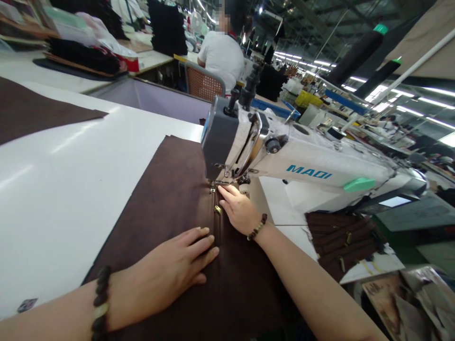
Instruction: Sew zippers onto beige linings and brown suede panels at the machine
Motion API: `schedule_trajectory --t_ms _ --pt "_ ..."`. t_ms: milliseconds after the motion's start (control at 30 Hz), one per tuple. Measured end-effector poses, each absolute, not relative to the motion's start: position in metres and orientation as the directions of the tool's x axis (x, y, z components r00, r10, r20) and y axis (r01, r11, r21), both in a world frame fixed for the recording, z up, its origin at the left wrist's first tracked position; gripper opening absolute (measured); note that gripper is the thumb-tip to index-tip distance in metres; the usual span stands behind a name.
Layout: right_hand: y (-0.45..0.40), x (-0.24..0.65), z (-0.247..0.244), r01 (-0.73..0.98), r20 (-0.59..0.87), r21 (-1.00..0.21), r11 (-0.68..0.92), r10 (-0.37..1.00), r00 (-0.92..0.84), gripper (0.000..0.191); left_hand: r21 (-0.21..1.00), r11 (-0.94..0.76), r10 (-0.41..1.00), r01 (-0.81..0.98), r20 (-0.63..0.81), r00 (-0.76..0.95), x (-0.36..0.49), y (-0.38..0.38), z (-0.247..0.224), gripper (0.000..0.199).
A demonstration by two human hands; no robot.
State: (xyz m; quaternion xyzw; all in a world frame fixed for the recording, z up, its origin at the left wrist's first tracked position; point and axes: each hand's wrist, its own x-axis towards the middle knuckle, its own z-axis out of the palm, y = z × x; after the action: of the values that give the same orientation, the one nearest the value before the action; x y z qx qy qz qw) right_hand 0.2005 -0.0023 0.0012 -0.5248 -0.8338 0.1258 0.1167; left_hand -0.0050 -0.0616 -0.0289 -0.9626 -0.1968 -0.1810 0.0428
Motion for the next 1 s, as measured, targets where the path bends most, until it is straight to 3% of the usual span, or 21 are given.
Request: schedule_trajectory --t_ms 133,467,867,1000 --pt "-0.033 0.204 0.004 0.806 0.087 -0.367 0.464 0.880 -0.466 0.043 0.018 -0.917 0.381 0.397 0.330 0.864 -0.005 -0.059 -0.031 0.036" --pt "-0.053 0.195 -0.001 0.879 0.003 -0.210 0.429 0.899 -0.438 0.044 0.045 -0.914 0.397 0.403 0.294 0.869 -0.006 -0.057 -0.033 0.036" --pt "-0.030 0.192 0.002 0.904 -0.014 -0.192 0.383 0.919 -0.393 0.045 0.081 -0.919 0.394 0.387 0.279 0.876 -0.001 -0.027 -0.032 0.034" --pt "-0.016 0.195 0.000 0.893 0.015 -0.231 0.386 0.919 -0.394 0.045 0.037 -0.922 0.378 0.385 0.292 0.878 -0.002 -0.015 -0.033 0.031"
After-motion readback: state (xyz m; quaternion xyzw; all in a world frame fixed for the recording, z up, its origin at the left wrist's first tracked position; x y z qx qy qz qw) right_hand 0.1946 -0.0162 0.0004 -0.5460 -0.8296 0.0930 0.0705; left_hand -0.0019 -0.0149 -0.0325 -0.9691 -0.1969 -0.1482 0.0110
